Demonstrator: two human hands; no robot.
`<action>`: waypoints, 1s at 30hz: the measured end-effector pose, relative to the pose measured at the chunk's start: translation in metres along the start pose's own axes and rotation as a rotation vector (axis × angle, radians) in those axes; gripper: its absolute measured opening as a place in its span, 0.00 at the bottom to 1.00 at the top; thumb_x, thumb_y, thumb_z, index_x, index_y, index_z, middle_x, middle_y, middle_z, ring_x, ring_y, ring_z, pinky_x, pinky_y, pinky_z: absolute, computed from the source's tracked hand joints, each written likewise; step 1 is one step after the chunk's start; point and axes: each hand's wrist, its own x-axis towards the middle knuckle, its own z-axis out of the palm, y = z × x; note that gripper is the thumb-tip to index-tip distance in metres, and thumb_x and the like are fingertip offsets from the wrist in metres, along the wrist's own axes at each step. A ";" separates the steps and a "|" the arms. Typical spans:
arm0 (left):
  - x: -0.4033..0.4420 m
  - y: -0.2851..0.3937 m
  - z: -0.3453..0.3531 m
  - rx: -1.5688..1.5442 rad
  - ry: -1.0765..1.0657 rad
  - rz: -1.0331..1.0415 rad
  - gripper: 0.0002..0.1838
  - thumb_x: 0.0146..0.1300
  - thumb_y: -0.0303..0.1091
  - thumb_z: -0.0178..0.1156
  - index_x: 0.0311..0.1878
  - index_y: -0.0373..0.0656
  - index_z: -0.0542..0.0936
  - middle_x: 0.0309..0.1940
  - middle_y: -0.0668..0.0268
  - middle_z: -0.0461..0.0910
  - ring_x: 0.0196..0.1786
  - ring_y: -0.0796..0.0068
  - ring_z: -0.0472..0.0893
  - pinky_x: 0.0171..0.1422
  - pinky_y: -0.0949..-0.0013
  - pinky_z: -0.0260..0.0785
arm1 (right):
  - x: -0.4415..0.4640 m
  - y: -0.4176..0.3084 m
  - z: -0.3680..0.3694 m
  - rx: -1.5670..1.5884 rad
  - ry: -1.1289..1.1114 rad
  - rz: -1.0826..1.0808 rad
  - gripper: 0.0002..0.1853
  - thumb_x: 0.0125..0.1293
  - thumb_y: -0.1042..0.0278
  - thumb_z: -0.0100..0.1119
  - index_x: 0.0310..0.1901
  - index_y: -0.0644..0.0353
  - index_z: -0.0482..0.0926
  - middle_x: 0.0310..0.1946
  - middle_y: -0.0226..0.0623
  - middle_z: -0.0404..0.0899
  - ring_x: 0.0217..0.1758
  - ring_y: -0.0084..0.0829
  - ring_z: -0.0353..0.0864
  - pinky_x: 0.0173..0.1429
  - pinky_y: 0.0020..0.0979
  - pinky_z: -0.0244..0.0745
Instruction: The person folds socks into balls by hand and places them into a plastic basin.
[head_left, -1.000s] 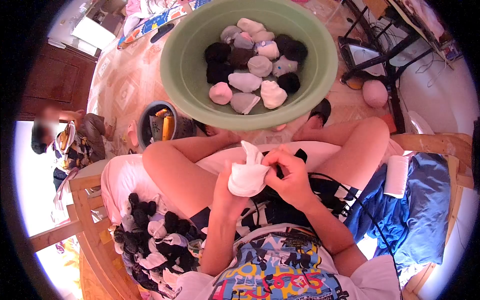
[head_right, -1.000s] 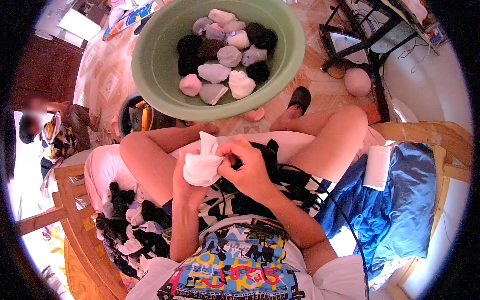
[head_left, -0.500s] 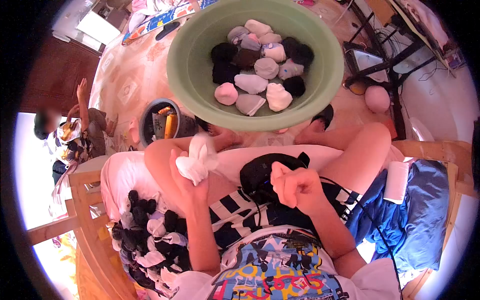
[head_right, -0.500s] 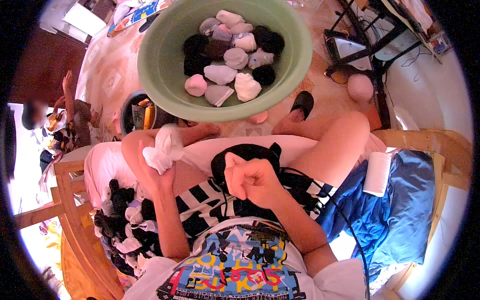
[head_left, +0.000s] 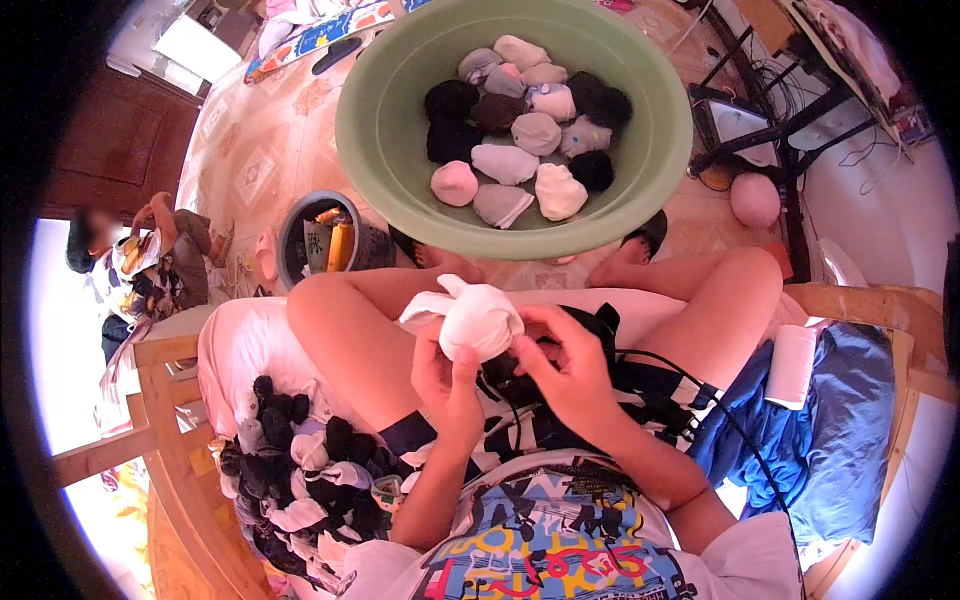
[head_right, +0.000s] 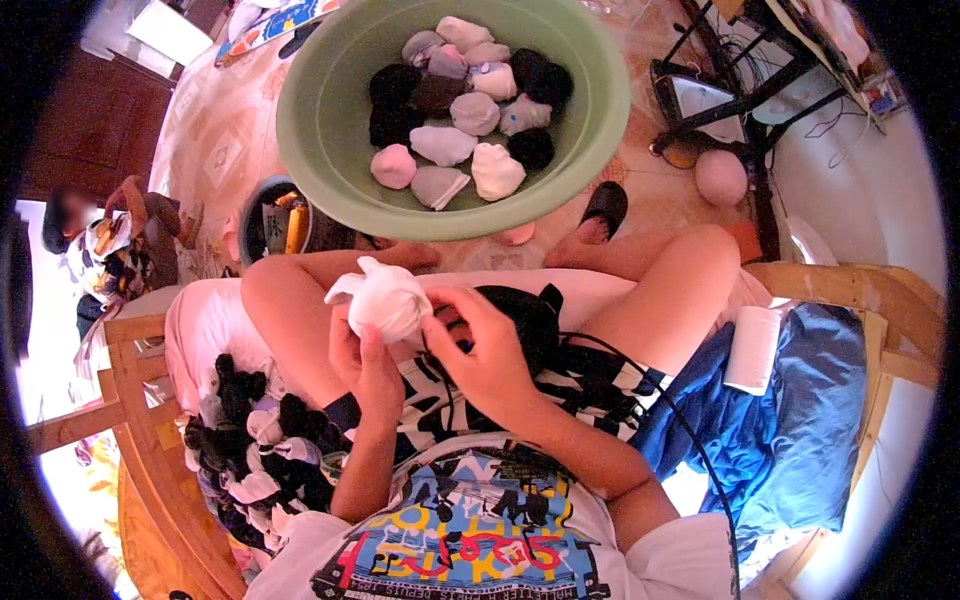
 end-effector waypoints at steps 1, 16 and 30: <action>0.000 0.002 0.000 0.043 -0.044 0.026 0.17 0.70 0.42 0.59 0.48 0.35 0.74 0.43 0.64 0.76 0.44 0.76 0.74 0.53 0.73 0.65 | 0.003 0.001 -0.004 0.019 0.020 0.012 0.17 0.65 0.73 0.61 0.54 0.67 0.75 0.46 0.38 0.79 0.41 0.24 0.80 0.42 0.25 0.78; 0.001 -0.008 0.016 0.117 -0.264 0.161 0.13 0.69 0.34 0.60 0.47 0.32 0.76 0.46 0.59 0.73 0.52 0.68 0.73 0.59 0.69 0.63 | 0.004 0.012 -0.022 0.471 0.272 0.154 0.10 0.70 0.75 0.57 0.49 0.66 0.81 0.28 0.28 0.79 0.20 0.13 0.69 0.22 0.17 0.64; 0.009 -0.011 0.009 -0.521 -0.185 -0.518 0.26 0.74 0.46 0.48 0.65 0.35 0.68 0.63 0.54 0.73 0.66 0.59 0.73 0.70 0.54 0.65 | 0.005 0.019 -0.030 0.912 -0.014 0.454 0.12 0.68 0.77 0.49 0.51 0.67 0.77 0.24 0.29 0.74 0.13 0.14 0.62 0.17 0.17 0.57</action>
